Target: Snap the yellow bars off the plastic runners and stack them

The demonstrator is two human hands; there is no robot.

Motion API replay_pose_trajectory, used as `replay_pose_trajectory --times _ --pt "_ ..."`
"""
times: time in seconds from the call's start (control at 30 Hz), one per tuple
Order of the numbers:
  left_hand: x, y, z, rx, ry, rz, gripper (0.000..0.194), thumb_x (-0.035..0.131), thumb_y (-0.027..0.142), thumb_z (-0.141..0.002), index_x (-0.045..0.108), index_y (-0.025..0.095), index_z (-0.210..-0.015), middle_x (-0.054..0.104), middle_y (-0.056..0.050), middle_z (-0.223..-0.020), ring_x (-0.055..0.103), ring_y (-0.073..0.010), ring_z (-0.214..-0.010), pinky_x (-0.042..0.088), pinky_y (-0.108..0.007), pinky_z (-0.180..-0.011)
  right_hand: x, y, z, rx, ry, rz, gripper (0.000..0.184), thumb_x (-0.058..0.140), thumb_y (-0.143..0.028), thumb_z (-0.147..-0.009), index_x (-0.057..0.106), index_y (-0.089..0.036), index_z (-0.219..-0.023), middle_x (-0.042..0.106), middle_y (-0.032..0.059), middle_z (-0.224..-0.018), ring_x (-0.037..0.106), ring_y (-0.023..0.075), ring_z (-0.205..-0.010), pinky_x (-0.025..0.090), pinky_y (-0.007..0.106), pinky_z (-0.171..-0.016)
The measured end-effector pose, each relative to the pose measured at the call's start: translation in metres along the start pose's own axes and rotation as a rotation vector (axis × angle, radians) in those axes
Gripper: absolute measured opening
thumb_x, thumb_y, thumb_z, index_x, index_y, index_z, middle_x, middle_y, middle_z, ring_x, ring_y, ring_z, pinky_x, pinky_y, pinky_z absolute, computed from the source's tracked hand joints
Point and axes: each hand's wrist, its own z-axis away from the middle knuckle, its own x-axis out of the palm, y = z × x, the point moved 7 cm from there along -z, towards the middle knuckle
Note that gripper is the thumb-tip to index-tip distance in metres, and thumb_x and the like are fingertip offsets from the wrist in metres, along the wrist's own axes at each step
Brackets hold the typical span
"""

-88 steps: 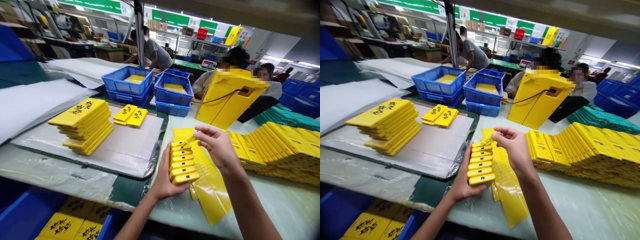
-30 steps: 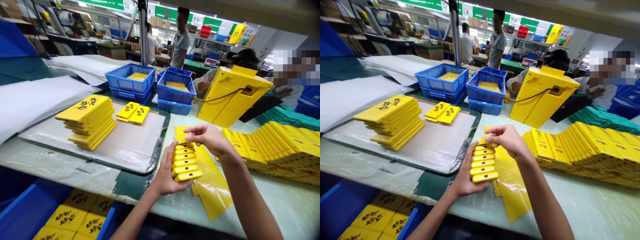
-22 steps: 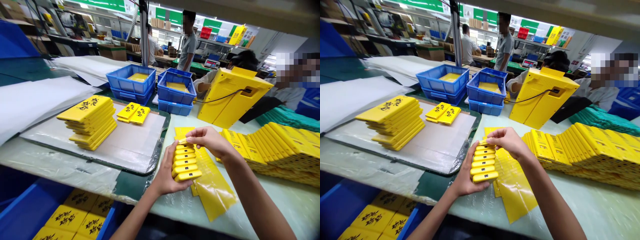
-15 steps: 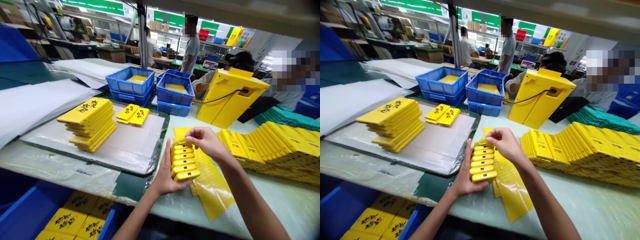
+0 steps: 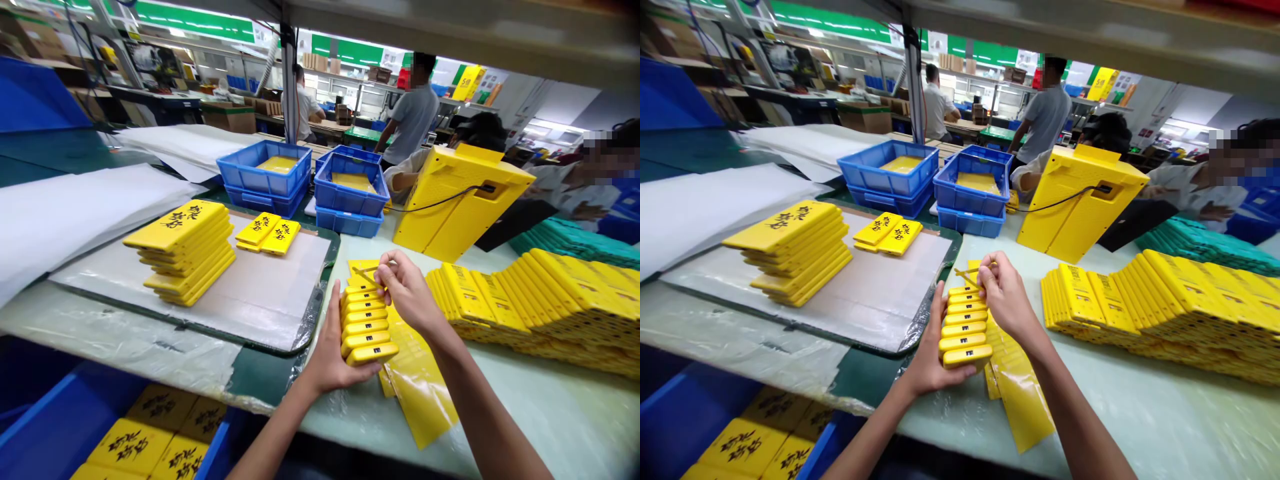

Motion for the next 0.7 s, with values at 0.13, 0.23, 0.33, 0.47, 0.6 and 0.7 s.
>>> replay_pose_trajectory --times 0.13,0.23,0.33,0.47,0.6,0.7 --pt "0.000 0.010 -0.002 0.074 -0.006 -0.030 0.132 0.090 0.051 -0.073 0.002 0.044 -0.170 0.025 -0.012 -0.169 0.036 -0.0422 -0.153 0.032 -0.067 -0.125 0.002 0.000 -0.001 -0.023 0.050 0.045 0.031 0.054 -0.050 -0.098 0.048 -0.020 -0.102 0.057 -0.0026 -0.072 0.051 0.0132 -0.062 0.039 0.025 -0.056" --pt "-0.002 0.021 -0.005 0.137 -0.013 -0.044 0.121 0.090 0.048 -0.074 0.015 0.046 -0.169 0.031 -0.011 -0.161 0.047 -0.0374 -0.144 0.043 -0.059 -0.119 0.008 -0.002 -0.001 -0.012 0.059 0.093 0.029 0.052 -0.049 -0.099 0.049 -0.020 -0.103 0.061 -0.0015 -0.072 0.054 0.0141 -0.063 0.040 0.026 -0.059" --pt "-0.002 0.027 -0.008 0.151 -0.027 -0.049 0.118 0.090 0.046 -0.074 0.020 0.046 -0.168 0.034 -0.010 -0.156 0.050 -0.0352 -0.140 0.047 -0.056 -0.117 0.018 -0.002 -0.001 0.047 -0.036 0.059 0.028 0.053 -0.048 -0.098 0.049 -0.020 -0.103 0.065 -0.0004 -0.072 0.057 0.0150 -0.063 0.042 0.026 -0.059" --pt "-0.003 0.031 -0.009 0.155 -0.046 -0.100 0.121 0.089 0.048 -0.074 0.015 0.039 -0.169 0.035 -0.013 -0.160 0.045 -0.0381 -0.146 0.042 -0.058 -0.121 0.022 0.002 -0.002 0.128 -0.112 -0.012 0.032 0.060 -0.049 -0.093 0.051 -0.020 -0.101 0.068 0.0015 -0.071 0.060 0.0160 -0.061 0.045 0.027 -0.059" --pt "-0.004 0.030 -0.010 0.116 -0.053 -0.161 0.123 0.090 0.046 -0.072 0.013 0.037 -0.167 0.032 -0.013 -0.164 0.042 -0.0386 -0.149 0.040 -0.058 -0.123 0.015 -0.001 -0.004 0.072 -0.030 0.095 0.027 0.064 -0.043 -0.088 0.060 -0.017 -0.092 0.068 0.0040 -0.077 0.061 0.0172 -0.066 0.046 0.029 -0.063" --pt "-0.005 0.030 -0.012 0.104 -0.059 -0.175 0.122 0.090 0.043 -0.070 0.015 0.036 -0.166 0.032 -0.013 -0.163 0.043 -0.0380 -0.148 0.042 -0.056 -0.121 0.009 -0.010 -0.005 -0.045 0.071 0.191 0.021 0.064 -0.036 -0.088 0.067 -0.016 -0.088 0.071 0.0057 -0.089 0.063 0.0181 -0.075 0.049 0.032 -0.071"
